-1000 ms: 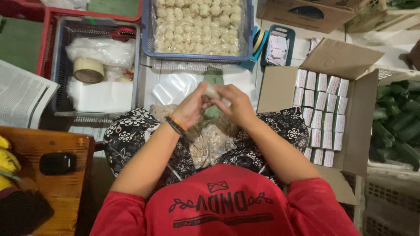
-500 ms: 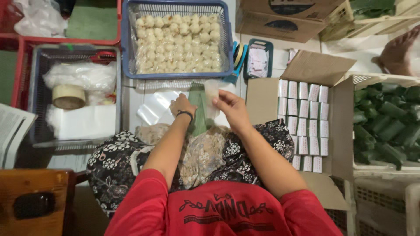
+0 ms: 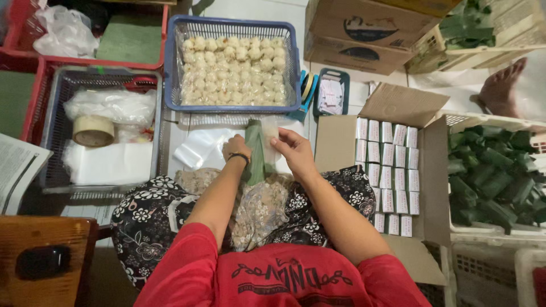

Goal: The person wraps small white food items in green leaves, places them in plastic bags, and seals them with labels. The wrapped items are then placed into a cardboard box.

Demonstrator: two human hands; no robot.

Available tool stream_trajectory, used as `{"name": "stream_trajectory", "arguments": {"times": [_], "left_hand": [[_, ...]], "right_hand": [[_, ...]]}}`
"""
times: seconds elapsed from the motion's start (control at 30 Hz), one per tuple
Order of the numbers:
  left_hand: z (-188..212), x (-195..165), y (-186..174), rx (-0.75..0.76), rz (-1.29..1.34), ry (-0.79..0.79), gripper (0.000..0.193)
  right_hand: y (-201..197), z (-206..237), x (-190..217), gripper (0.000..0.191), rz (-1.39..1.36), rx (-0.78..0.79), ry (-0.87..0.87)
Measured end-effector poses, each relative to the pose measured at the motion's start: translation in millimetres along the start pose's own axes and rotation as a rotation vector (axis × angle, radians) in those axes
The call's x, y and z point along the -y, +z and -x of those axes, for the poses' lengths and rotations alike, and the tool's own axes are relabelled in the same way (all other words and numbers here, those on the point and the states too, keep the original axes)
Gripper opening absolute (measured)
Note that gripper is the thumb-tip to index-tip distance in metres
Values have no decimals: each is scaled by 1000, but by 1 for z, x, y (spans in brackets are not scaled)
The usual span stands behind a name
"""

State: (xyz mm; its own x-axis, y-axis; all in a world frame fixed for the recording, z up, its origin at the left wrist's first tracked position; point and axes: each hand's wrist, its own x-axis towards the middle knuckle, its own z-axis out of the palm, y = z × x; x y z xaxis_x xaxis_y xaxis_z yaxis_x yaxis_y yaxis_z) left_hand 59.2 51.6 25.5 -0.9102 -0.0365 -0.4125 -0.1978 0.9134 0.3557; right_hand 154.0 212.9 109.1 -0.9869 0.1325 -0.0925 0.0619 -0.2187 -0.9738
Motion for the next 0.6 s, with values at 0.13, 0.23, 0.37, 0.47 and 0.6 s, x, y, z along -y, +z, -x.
{"name": "stream_trajectory", "arguments": {"times": [0.13,0.23,0.37,0.47,0.6], "left_hand": [[1,16,13,-98,400,68,72],[1,27,10,-70,568,178,58],[9,29,-10,267,1116,226,40],[27,31,-25,402,1305,263,54],[58,27,-42,496,1291,329,65]], "right_hand": [[-4,2,-3,39,-1,-8,-7],[-6,2,-5,38,19,-13,24],[-5,6,-2,38,-5,-7,134],[0,10,0,39,0,11,215],[7,11,-7,37,0,86,143]]}}
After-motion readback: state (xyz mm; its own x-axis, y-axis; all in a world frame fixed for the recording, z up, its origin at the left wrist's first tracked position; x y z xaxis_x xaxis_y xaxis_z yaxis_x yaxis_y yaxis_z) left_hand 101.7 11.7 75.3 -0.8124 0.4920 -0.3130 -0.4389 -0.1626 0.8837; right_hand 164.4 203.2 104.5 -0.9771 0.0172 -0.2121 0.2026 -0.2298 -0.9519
